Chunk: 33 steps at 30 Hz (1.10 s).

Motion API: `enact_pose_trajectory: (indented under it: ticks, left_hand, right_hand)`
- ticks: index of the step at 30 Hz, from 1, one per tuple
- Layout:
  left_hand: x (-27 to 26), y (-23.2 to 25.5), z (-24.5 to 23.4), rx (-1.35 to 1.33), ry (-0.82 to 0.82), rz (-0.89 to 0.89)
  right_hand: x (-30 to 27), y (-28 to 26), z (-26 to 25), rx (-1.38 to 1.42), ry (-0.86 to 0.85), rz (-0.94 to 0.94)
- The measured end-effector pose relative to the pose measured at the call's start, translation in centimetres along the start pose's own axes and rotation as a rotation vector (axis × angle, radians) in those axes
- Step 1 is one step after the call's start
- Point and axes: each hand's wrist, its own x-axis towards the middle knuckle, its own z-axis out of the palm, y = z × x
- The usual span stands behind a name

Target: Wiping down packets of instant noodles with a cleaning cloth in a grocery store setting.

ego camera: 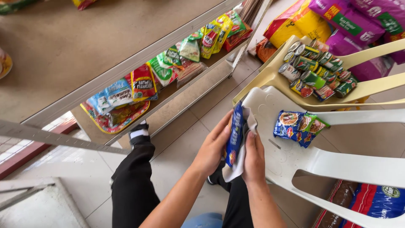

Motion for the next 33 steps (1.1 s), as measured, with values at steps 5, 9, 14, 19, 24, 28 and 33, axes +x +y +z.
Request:
enact_pose_trajectory:
  ticks: [5,9,14,19,24,28,33]
  left_hand:
    - [1.0,-0.2,-1.3,0.603,0.084,0.102]
    - [2.7,1.5,-3.9,0.549,0.305,-0.109]
    - [5.0,5.3,-3.7,0.242,0.146,-0.077]
    - [10.6,9.0,-0.8,0.449,0.075,-0.005]
    - [19.6,13.3,2.4,0.757,-0.086,0.083]
    - [27.5,18.5,5.0,1.109,-0.114,0.191]
    - [37.5,24.1,6.2,1.552,-0.149,0.556]
  right_hand:
    - [3.0,0.9,-2.9,0.658,0.108,0.292]
    - [4.6,1.0,-2.5,0.691,0.133,0.400]
    - [4.7,7.9,-3.5,0.726,0.132,0.533]
    - [5.2,16.0,-3.4,0.756,0.104,0.660]
    - [8.8,18.3,-1.7,0.781,0.064,0.776]
    - [9.9,15.8,2.1,0.660,0.084,0.876]
    - [11.2,25.2,2.5,0.693,-0.063,0.706]
